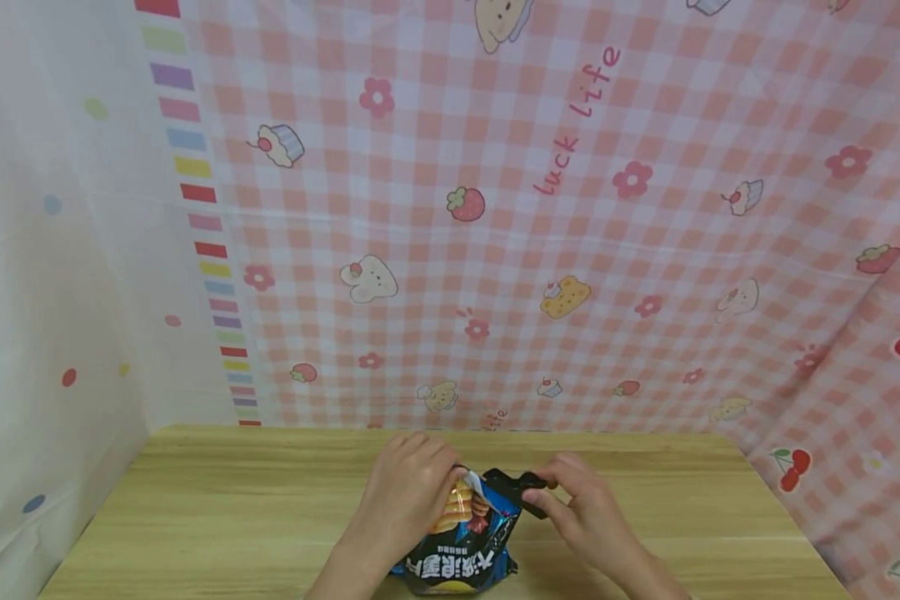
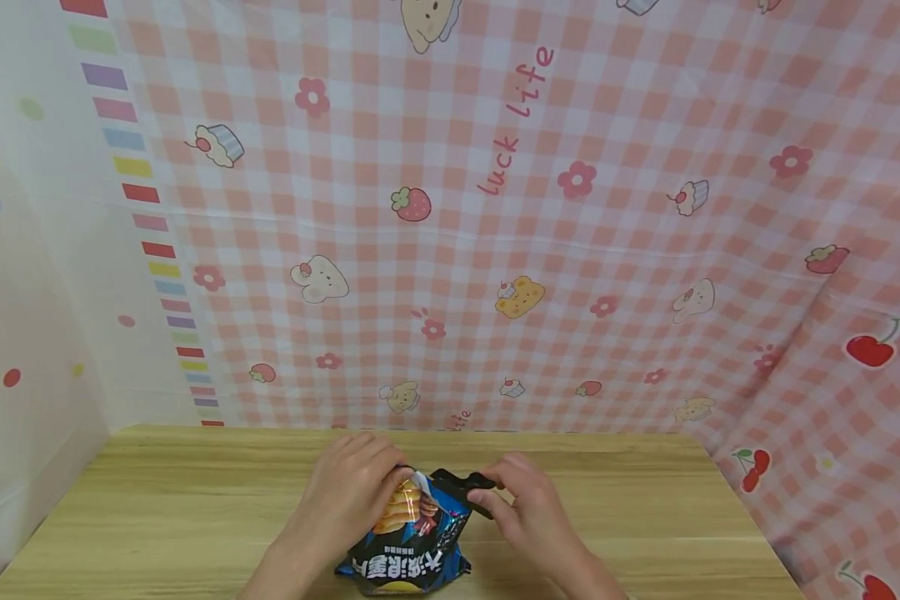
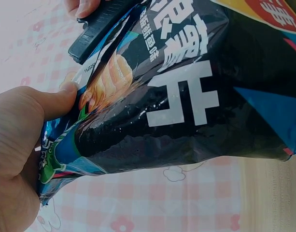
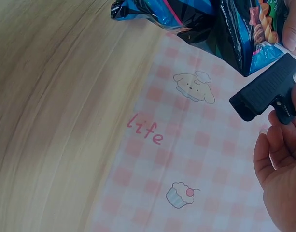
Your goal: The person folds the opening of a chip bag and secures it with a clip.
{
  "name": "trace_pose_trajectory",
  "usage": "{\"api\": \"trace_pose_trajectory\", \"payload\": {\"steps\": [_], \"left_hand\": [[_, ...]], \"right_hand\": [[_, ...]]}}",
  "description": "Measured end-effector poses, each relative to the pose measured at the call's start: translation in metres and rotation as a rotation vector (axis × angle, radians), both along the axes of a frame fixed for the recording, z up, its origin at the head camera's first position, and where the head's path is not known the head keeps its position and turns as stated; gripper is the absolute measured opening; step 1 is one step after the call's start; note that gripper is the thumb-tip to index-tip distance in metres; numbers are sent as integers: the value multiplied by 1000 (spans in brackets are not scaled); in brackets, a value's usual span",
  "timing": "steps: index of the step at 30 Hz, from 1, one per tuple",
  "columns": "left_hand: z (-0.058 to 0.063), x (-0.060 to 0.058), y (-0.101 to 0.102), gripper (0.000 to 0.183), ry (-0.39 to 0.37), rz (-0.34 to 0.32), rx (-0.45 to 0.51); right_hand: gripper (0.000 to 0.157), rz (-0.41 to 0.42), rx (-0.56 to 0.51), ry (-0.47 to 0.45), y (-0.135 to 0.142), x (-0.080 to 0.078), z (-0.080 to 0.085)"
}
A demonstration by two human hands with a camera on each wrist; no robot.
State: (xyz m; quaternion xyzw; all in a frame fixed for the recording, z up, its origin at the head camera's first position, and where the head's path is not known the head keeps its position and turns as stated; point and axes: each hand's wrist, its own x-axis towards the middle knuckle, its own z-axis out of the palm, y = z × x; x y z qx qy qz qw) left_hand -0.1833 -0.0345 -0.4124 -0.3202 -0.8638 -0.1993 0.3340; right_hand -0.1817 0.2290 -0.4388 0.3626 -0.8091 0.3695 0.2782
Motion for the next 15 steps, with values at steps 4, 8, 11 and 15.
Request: {"api": "trace_pose_trajectory", "payload": {"steps": [4,8,11,15], "left_hand": [[0,0,0,11,2,-1,2],[-1,0,0,12,4,-5,13],[-1,0,0,12,8,-3,13],[-1,0,0,12,7,2,3]], "right_hand": [[31,4,4,-21,-3,-1,1],[30,15,-3,-6,-7,-2,1],[29,22,-6,-2,-9,-3,0],[27,19,-5,-31,-12,-4,0]]}}
